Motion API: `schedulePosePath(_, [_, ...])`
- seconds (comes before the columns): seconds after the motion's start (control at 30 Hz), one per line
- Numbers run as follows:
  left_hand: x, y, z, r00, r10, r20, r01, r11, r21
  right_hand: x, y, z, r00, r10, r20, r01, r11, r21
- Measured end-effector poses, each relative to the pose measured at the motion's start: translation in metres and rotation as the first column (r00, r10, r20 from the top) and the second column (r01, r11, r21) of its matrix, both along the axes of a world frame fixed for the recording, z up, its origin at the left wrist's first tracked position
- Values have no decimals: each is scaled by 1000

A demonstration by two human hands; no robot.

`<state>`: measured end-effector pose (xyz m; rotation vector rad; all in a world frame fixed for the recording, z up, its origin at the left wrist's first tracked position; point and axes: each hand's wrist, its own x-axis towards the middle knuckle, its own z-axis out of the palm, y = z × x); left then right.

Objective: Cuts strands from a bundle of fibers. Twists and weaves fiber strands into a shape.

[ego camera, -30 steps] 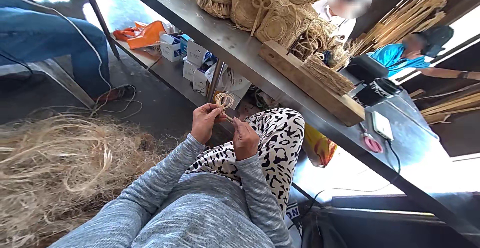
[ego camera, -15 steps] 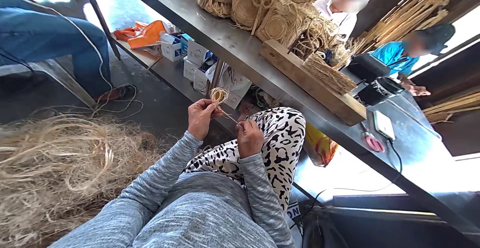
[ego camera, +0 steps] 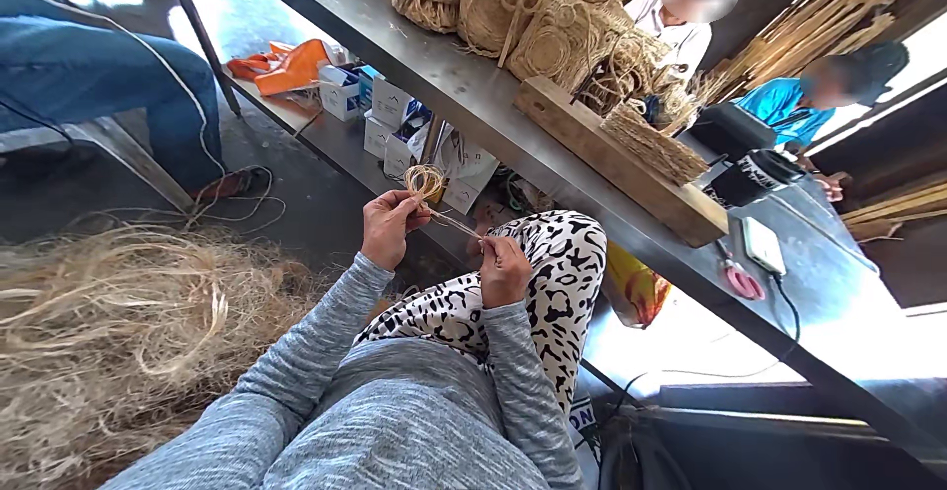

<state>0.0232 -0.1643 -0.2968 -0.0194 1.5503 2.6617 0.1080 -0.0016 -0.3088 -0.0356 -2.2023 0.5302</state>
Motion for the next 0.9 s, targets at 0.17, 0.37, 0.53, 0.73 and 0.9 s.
schedulePosePath(0.17, [-1,1,8,993,-42,111,29,993,117,-4,4,-4,999,45,-26,-48,986,-158])
schedulePosePath(0.37, [15,6,11,957,-245,157,219,961,168,-4,-2,-2,958,286,-7,-227,745,-628])
schedulePosePath(0.53, [27,23,8,907,-388,163,364,917,162,-4,-10,3,926,359,-118,-261,381,-887])
schedulePosePath(0.73, [34,36,-1,916,-391,92,380,917,119,-6,-12,5,926,289,-242,-262,33,-964])
schedulePosePath(0.9, [39,43,-1,932,-354,80,346,933,95,-8,-12,4,929,262,-262,-258,-50,-965])
